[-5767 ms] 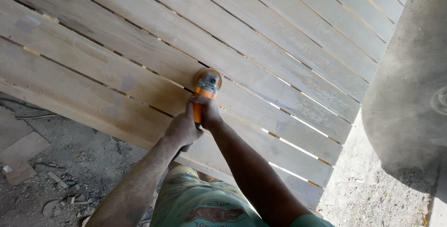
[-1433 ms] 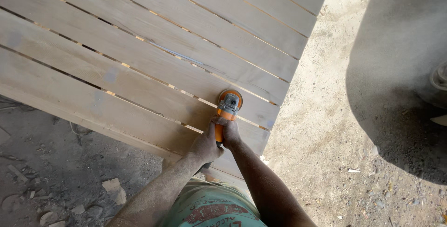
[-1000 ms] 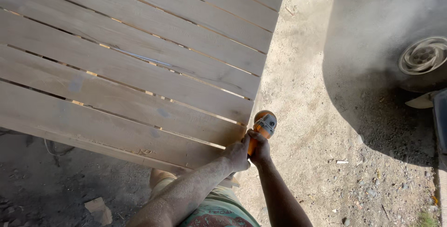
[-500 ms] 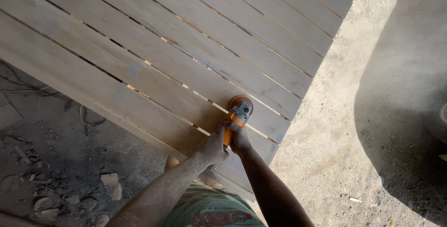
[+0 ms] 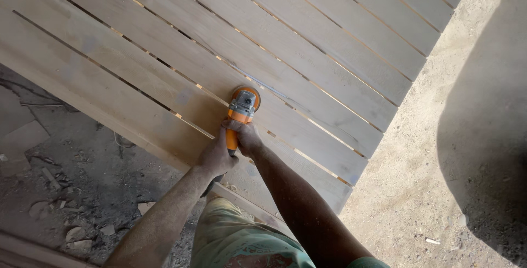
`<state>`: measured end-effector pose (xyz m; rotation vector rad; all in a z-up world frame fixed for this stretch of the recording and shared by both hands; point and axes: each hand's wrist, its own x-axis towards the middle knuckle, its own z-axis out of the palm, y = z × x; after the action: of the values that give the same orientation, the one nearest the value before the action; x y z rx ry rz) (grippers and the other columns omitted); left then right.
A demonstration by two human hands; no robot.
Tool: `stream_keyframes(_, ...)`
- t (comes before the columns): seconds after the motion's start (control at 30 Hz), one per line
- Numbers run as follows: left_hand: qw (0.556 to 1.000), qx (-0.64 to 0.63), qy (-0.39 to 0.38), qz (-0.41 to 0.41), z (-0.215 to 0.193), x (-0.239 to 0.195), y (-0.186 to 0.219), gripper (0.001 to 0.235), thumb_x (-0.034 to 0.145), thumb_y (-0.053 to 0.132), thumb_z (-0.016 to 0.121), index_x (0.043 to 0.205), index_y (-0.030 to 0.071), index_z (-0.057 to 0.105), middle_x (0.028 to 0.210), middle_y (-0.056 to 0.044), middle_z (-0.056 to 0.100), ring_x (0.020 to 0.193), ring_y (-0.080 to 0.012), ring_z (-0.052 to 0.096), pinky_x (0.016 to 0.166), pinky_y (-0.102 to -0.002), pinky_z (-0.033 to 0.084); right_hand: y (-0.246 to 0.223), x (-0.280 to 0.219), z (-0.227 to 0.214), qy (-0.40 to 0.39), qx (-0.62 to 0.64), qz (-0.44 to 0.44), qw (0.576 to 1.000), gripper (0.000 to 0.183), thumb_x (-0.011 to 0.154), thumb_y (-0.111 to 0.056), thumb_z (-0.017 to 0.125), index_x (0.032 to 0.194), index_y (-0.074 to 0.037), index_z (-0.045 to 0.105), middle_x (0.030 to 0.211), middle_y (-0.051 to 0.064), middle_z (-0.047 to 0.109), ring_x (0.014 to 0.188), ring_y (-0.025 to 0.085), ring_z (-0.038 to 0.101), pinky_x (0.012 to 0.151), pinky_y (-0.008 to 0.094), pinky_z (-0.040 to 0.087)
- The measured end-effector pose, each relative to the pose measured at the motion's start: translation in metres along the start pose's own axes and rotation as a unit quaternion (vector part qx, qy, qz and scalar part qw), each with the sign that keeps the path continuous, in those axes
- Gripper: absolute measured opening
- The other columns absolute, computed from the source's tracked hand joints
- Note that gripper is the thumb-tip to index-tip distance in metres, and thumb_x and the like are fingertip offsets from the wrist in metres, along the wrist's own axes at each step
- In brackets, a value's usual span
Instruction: The person uses an angle grinder with a sanding disc to smooth the surface of a wooden pallet. They move the tool systematically across the slats, generating dust and gradually lightening the wood's color.
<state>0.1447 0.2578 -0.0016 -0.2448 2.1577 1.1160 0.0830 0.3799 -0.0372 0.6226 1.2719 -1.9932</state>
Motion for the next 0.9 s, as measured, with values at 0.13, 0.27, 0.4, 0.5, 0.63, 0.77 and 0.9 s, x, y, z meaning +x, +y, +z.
stream_keyframes(0.13, 0.997, 0.032, -0.006, 0.063, 0.023, -0.002, 0.027, 0.110, 0.070, 0.012, 0.080, 0.154, 0.012, 0.009, 0.126, -0.022, 0.062, 0.113, -0.0403, 0.066, 0.097, -0.050, 0.055, -0.003, -0.030, -0.032, 0.038, 0.045, -0.019, 0.998, 0.037, 0.079, -0.010, 0.076, 0.112, -0.003, 0.059, 0.098, 0.010, 0.066, 0.092, 0.023, 0.067, 0.084, 0.041, 0.058)
stream_keyframes(0.27, 0.989, 0.073, -0.105, 0.072, 0.088, -0.020, 0.063, 0.106, 0.076, 0.016, 0.078, 0.156, 0.008, 0.009, 0.121, -0.023, 0.066, 0.111, -0.0395, 0.069, 0.099, -0.048, 0.057, 0.006, -0.099, -0.108, 0.085, 0.082, -0.040, 0.992, 0.036, 0.081, -0.010, 0.076, 0.112, -0.002, 0.060, 0.099, 0.010, 0.067, 0.092, 0.024, 0.068, 0.085, 0.041, 0.059)
stream_keyframes(0.4, 0.976, 0.100, -0.131, 0.141, 0.162, -0.033, 0.111, 0.115, 0.073, 0.015, 0.081, 0.156, 0.006, 0.002, 0.120, -0.026, 0.062, 0.109, -0.0414, 0.067, 0.096, -0.049, 0.055, 0.008, -0.156, -0.190, 0.130, 0.126, -0.051, 0.982, 0.035, 0.082, -0.013, 0.075, 0.112, -0.003, 0.060, 0.099, 0.008, 0.067, 0.091, 0.022, 0.068, 0.084, 0.039, 0.058)
stream_keyframes(0.5, 0.961, 0.142, -0.177, 0.157, 0.218, -0.040, 0.141, 0.112, 0.077, 0.019, 0.079, 0.157, 0.002, 0.003, 0.115, -0.025, 0.065, 0.105, -0.0411, 0.068, 0.094, -0.048, 0.057, 0.014, -0.199, -0.253, 0.182, 0.122, -0.098, 0.971, 0.033, 0.081, -0.013, 0.073, 0.110, -0.004, 0.060, 0.095, 0.008, 0.066, 0.087, 0.022, 0.066, 0.079, 0.039, 0.058)
stream_keyframes(0.63, 0.930, 0.198, -0.204, 0.231, 0.283, -0.054, 0.175, 0.093, 0.084, 0.021, 0.075, 0.152, -0.005, 0.017, 0.110, -0.027, 0.068, 0.100, -0.0407, 0.070, 0.091, -0.047, 0.059, 0.021, -0.257, -0.313, 0.183, 0.186, -0.111, 0.959, 0.028, 0.087, -0.017, 0.070, 0.109, -0.002, 0.060, 0.092, 0.009, 0.067, 0.085, 0.021, 0.067, 0.080, 0.037, 0.058)
stream_keyframes(0.77, 0.920, 0.195, -0.227, 0.251, 0.312, -0.056, 0.189, 0.098, 0.080, 0.017, 0.075, 0.152, -0.006, 0.012, 0.109, -0.027, 0.065, 0.098, -0.0380, 0.070, 0.087, -0.042, 0.060, 0.012, -0.281, -0.335, 0.147, 0.153, -0.140, 0.967, 0.026, 0.089, -0.019, 0.067, 0.105, 0.001, 0.059, 0.087, 0.012, 0.068, 0.082, 0.024, 0.069, 0.080, 0.039, 0.059)
stream_keyframes(0.9, 0.916, 0.211, -0.244, 0.237, 0.302, -0.053, 0.173, 0.071, 0.087, 0.028, 0.071, 0.140, -0.005, 0.037, 0.104, -0.019, 0.075, 0.093, -0.0308, 0.076, 0.085, -0.038, 0.062, 0.012, -0.267, -0.323, 0.135, 0.152, -0.138, 0.969, 0.028, 0.089, -0.018, 0.067, 0.110, -0.001, 0.059, 0.091, 0.012, 0.067, 0.084, 0.023, 0.068, 0.081, 0.038, 0.059)
